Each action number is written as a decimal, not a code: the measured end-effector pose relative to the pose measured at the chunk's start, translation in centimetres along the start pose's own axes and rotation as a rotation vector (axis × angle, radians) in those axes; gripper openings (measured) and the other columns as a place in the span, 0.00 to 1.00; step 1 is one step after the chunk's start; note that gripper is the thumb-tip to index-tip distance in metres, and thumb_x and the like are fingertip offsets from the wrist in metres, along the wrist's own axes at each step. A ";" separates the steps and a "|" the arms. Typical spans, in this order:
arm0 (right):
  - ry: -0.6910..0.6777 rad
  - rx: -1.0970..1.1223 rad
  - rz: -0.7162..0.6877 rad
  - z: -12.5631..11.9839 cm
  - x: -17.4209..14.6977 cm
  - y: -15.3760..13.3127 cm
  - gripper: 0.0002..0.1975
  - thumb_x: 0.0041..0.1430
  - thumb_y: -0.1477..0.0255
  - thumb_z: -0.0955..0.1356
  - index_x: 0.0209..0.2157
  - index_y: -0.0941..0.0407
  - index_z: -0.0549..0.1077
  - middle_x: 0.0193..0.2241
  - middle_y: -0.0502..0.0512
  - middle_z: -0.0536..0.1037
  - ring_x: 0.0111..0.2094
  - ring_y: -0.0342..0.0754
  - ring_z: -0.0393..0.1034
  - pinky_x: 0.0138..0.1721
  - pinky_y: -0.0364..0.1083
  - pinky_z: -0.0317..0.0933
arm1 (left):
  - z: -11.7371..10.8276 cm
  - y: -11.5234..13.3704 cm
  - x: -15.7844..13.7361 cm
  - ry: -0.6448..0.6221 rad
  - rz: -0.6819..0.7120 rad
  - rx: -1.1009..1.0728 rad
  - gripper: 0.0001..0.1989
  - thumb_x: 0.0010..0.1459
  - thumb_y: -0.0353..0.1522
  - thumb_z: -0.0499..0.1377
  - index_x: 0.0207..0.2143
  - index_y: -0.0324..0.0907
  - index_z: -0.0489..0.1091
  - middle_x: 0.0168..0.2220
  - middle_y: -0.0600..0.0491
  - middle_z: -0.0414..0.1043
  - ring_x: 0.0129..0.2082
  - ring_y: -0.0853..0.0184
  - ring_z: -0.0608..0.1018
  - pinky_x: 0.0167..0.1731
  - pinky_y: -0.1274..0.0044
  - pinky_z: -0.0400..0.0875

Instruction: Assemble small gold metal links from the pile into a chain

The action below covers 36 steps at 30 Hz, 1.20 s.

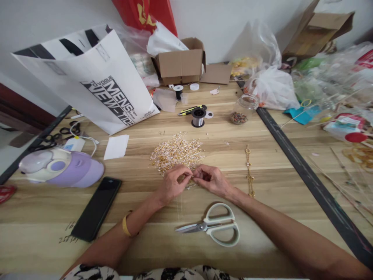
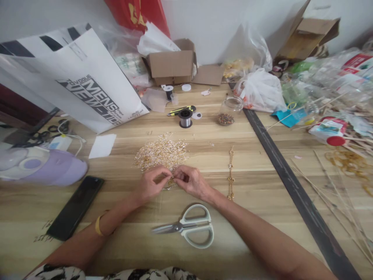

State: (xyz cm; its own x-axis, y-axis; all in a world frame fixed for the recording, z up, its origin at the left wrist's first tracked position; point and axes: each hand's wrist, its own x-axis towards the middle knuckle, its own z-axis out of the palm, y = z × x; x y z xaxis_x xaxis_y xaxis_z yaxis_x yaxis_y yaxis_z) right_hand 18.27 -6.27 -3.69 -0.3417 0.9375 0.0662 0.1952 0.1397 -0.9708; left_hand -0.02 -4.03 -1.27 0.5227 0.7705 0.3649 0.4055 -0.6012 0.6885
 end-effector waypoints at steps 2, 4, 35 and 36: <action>0.003 0.009 0.002 0.0 0.0 -0.1 0.06 0.55 0.71 0.68 0.33 0.59 0.69 0.22 0.47 0.66 0.23 0.39 0.59 0.22 0.39 0.54 | 0.0 0.1 0.0 -0.002 -0.015 -0.007 0.05 0.54 0.23 0.57 0.28 0.39 0.69 0.28 0.53 0.73 0.30 0.69 0.75 0.34 0.78 0.69; 0.007 0.007 0.007 0.0 0.0 -0.2 0.07 0.55 0.71 0.68 0.33 0.59 0.68 0.22 0.47 0.67 0.22 0.39 0.60 0.22 0.38 0.54 | 0.0 0.1 0.0 -0.004 -0.025 -0.012 0.05 0.54 0.23 0.57 0.28 0.39 0.69 0.27 0.53 0.73 0.29 0.69 0.75 0.34 0.79 0.69; 0.005 -0.035 -0.049 0.0 -0.2 0.3 0.05 0.56 0.70 0.68 0.32 0.59 0.71 0.22 0.48 0.68 0.22 0.39 0.58 0.22 0.39 0.52 | -0.2 -0.2 0.3 -0.022 -0.115 -0.175 0.03 0.51 0.23 0.59 0.27 0.38 0.70 0.26 0.54 0.73 0.27 0.71 0.75 0.31 0.81 0.70; 0.009 -0.048 -0.055 0.0 -0.2 0.4 0.05 0.57 0.70 0.67 0.31 0.59 0.71 0.23 0.48 0.68 0.22 0.39 0.58 0.22 0.39 0.52 | -0.2 -0.2 0.3 -0.022 -0.109 -0.166 0.03 0.52 0.23 0.59 0.27 0.38 0.70 0.26 0.54 0.73 0.27 0.71 0.75 0.31 0.81 0.70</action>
State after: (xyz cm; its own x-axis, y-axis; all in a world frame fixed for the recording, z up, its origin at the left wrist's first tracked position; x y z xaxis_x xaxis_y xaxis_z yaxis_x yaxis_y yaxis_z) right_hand 18.43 -6.34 -4.12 -0.3445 0.9309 0.1210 0.2207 0.2056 -0.9534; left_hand -0.09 -3.62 -1.21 0.4994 0.8233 0.2697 0.3325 -0.4696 0.8179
